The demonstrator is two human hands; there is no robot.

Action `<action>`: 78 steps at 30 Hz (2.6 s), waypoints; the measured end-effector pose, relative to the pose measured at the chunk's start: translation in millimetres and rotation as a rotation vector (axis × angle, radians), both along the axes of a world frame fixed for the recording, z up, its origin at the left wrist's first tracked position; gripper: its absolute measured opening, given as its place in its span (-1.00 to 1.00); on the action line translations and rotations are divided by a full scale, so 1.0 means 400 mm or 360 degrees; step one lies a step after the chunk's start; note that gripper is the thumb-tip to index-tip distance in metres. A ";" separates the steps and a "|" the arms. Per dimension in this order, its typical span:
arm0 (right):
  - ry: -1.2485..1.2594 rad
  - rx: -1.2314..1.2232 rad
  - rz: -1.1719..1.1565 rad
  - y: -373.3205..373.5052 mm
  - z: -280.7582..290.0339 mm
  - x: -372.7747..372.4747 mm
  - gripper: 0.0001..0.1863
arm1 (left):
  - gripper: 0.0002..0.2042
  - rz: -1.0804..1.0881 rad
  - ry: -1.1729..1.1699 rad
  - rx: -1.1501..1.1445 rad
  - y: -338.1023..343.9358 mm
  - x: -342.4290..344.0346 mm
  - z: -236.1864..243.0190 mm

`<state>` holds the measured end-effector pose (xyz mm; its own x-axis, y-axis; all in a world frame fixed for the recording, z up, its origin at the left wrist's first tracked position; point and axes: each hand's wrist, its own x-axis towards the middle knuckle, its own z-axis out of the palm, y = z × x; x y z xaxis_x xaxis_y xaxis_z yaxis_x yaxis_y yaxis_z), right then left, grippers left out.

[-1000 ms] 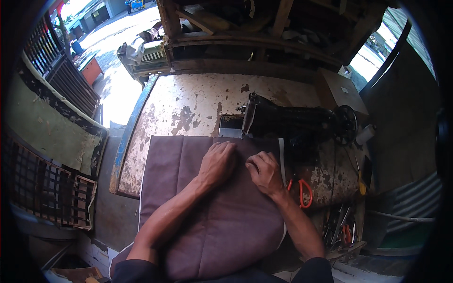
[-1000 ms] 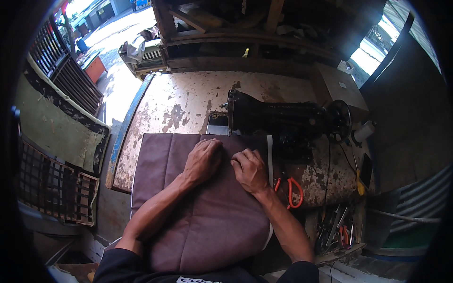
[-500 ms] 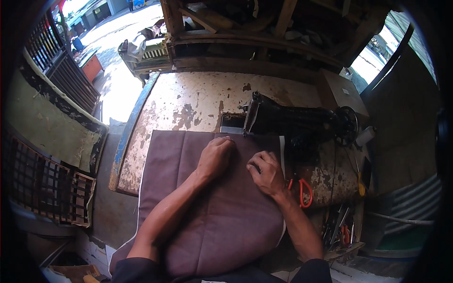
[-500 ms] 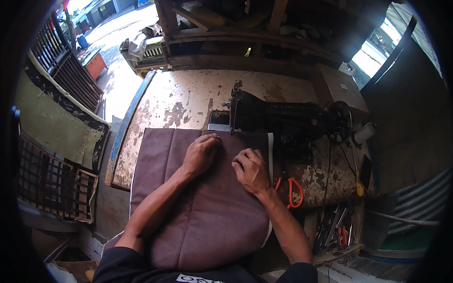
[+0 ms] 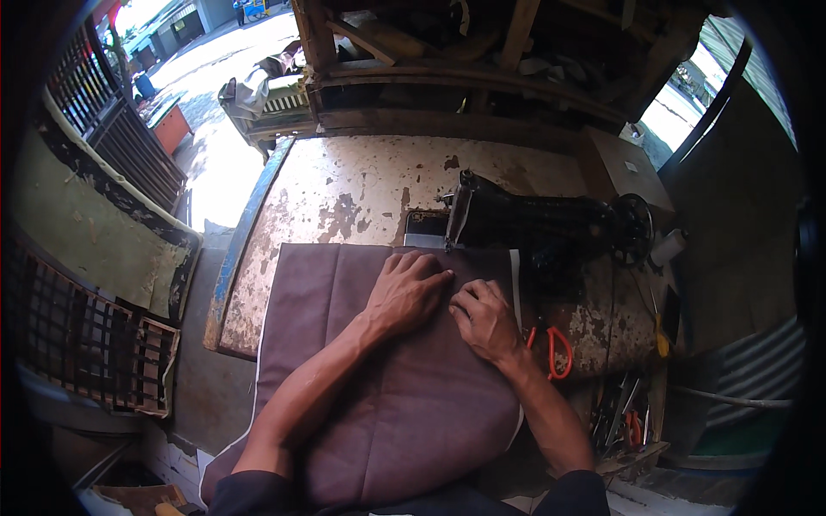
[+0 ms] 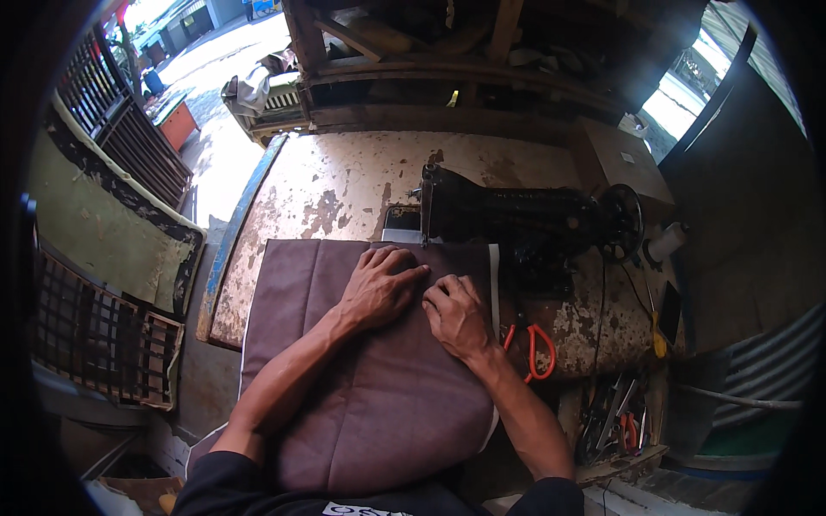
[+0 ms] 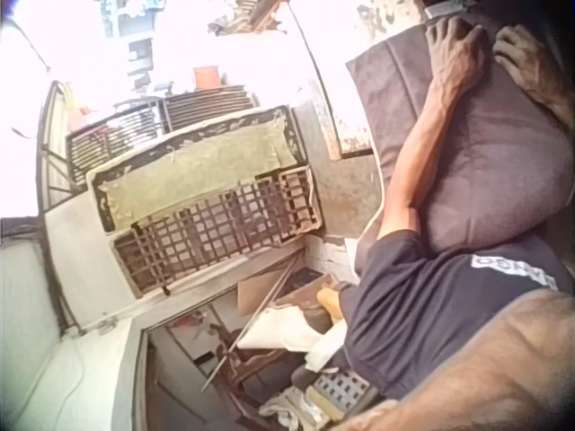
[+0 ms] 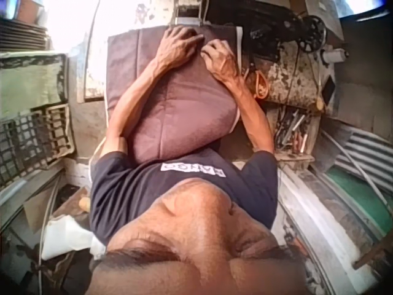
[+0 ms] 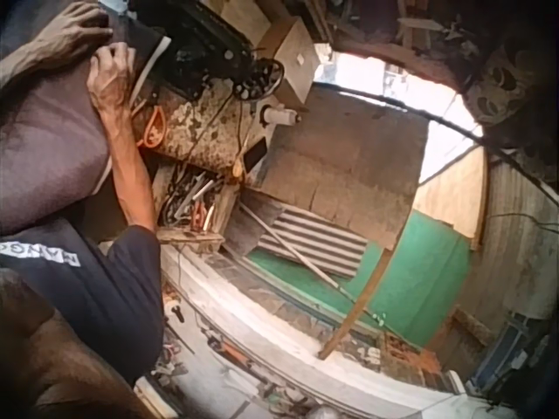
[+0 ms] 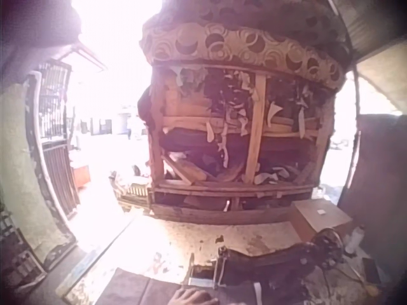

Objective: The person uses shears to trim a strip of white fabric from the edge of a brown upholstered panel, then positions the panel under a sewing machine to stitch a new border.

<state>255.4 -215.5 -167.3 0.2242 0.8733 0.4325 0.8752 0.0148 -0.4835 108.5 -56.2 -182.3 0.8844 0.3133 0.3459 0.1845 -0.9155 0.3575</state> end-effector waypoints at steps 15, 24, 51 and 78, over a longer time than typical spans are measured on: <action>-0.0835 -0.0763 -0.1282 -0.067 0.329 0.797 -0.67 | -0.55 0.0022 0.0113 -0.0006 0.006 0.008 -0.002; 0.0068 -0.0206 -0.1388 -0.162 0.321 0.655 -0.44 | -0.56 0.0006 0.0169 -0.0022 0.011 -0.002 0.012; 0.0265 -0.0718 -0.0373 0.250 -0.050 0.325 -0.55 | -0.48 -0.0026 0.0184 -0.0077 0.007 0.004 0.011; 0.1914 -0.0566 -0.0571 0.223 0.063 0.137 -0.57 | -0.45 -0.0004 0.0235 -0.0063 0.018 0.007 0.003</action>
<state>310.3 -126.4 -142.3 0.5500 0.7087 -0.4420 -0.1774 -0.4180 -0.8910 111.4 -49.1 -181.1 0.9255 0.3220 0.1993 0.2356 -0.9016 0.3627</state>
